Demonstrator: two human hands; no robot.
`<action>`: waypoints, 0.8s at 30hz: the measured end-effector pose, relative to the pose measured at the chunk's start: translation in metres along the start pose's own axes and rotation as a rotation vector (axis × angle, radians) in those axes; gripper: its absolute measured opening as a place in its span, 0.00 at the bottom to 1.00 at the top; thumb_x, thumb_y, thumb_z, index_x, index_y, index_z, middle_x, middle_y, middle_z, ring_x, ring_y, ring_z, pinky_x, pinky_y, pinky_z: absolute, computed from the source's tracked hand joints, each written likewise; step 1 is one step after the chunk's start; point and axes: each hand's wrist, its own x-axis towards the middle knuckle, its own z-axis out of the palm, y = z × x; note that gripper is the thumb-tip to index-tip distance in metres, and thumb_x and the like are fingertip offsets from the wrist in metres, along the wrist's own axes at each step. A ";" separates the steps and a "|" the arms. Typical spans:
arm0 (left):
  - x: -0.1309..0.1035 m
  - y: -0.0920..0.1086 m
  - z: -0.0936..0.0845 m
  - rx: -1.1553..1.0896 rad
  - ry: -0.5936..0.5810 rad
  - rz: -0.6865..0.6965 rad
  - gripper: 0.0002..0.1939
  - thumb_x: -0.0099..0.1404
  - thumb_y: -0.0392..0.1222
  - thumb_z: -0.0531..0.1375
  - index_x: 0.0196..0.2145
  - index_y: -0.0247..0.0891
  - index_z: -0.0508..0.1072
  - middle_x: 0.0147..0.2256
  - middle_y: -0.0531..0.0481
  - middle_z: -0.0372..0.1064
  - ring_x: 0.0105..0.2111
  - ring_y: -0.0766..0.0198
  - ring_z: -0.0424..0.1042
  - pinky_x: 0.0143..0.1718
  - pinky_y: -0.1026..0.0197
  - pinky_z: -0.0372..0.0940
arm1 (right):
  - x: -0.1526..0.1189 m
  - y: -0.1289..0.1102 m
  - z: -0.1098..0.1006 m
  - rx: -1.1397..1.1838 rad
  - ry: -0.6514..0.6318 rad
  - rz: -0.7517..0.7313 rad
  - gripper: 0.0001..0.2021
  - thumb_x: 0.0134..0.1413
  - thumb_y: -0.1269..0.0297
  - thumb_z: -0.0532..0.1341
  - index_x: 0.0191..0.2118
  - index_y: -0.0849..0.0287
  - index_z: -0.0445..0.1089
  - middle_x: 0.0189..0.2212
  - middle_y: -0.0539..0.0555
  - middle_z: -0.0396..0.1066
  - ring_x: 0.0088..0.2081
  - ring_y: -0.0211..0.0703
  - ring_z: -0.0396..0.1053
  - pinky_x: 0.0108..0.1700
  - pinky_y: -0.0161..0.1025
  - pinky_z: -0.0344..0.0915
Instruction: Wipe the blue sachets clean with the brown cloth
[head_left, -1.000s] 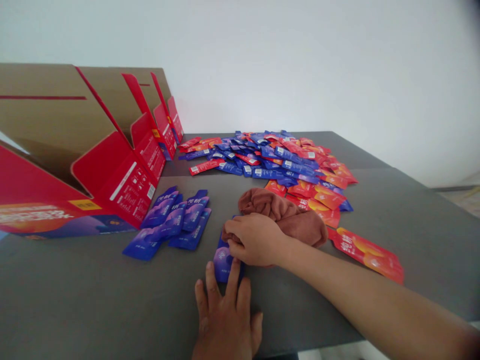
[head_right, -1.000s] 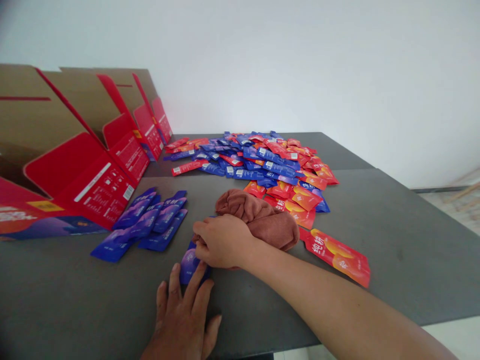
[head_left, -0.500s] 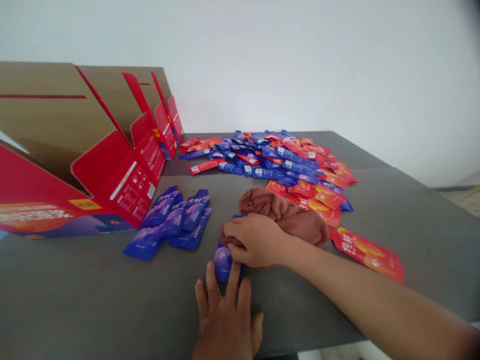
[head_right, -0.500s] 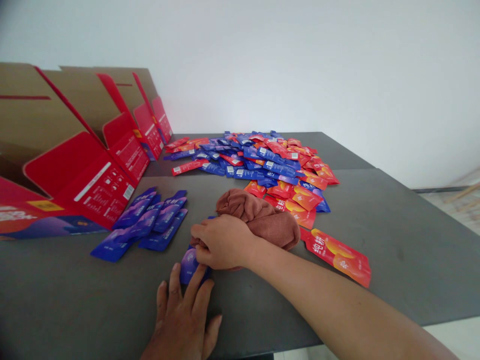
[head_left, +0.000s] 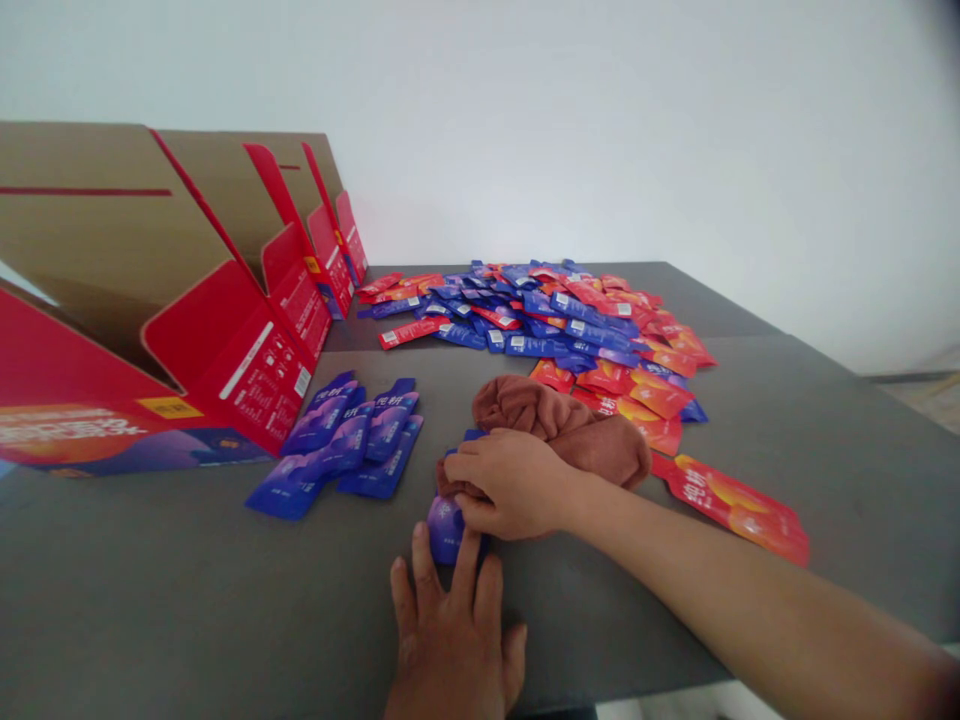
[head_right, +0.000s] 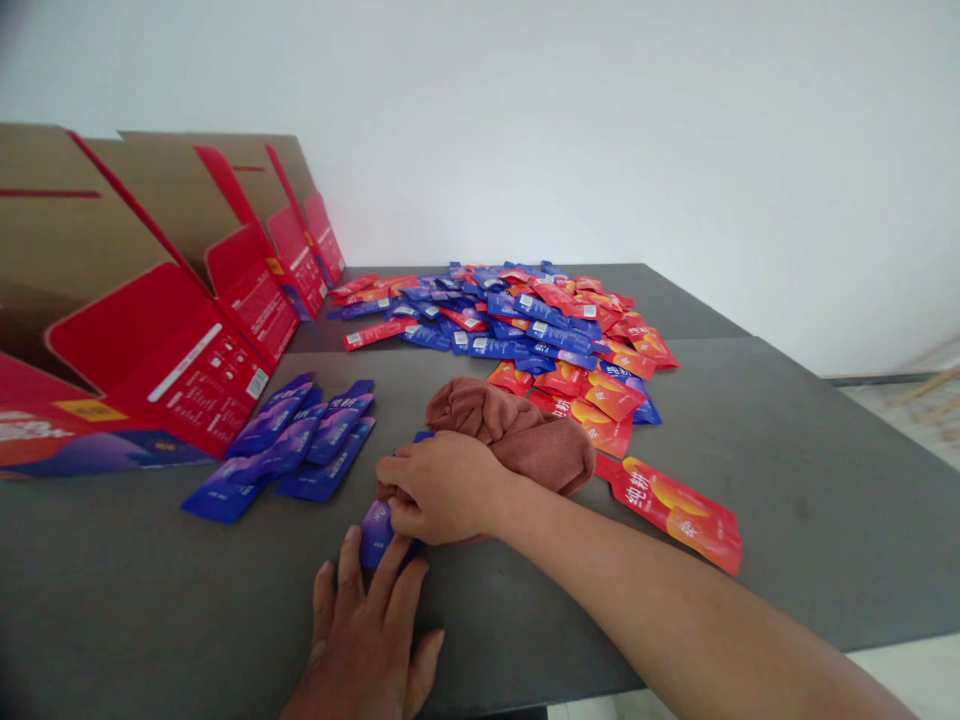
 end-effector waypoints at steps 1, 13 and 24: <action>0.000 0.000 0.000 0.000 0.001 0.001 0.21 0.50 0.39 0.56 0.44 0.40 0.70 0.53 0.46 0.63 0.57 0.31 0.49 0.50 0.31 0.55 | 0.000 0.000 0.000 0.000 0.004 0.013 0.10 0.53 0.64 0.52 0.40 0.57 0.66 0.34 0.52 0.70 0.34 0.42 0.66 0.35 0.38 0.54; 0.001 0.001 -0.002 -0.009 -0.016 -0.014 0.19 0.50 0.38 0.56 0.41 0.40 0.70 0.56 0.47 0.60 0.57 0.31 0.48 0.50 0.31 0.54 | 0.003 -0.005 -0.002 -0.053 -0.015 0.215 0.12 0.56 0.61 0.50 0.40 0.57 0.67 0.36 0.54 0.71 0.35 0.44 0.68 0.34 0.38 0.57; 0.000 0.000 -0.001 -0.006 -0.011 -0.007 0.19 0.50 0.39 0.56 0.42 0.40 0.70 0.56 0.47 0.60 0.57 0.32 0.48 0.50 0.31 0.54 | 0.002 -0.002 -0.001 -0.031 -0.017 0.168 0.11 0.54 0.62 0.51 0.40 0.58 0.66 0.36 0.55 0.71 0.35 0.43 0.67 0.35 0.38 0.56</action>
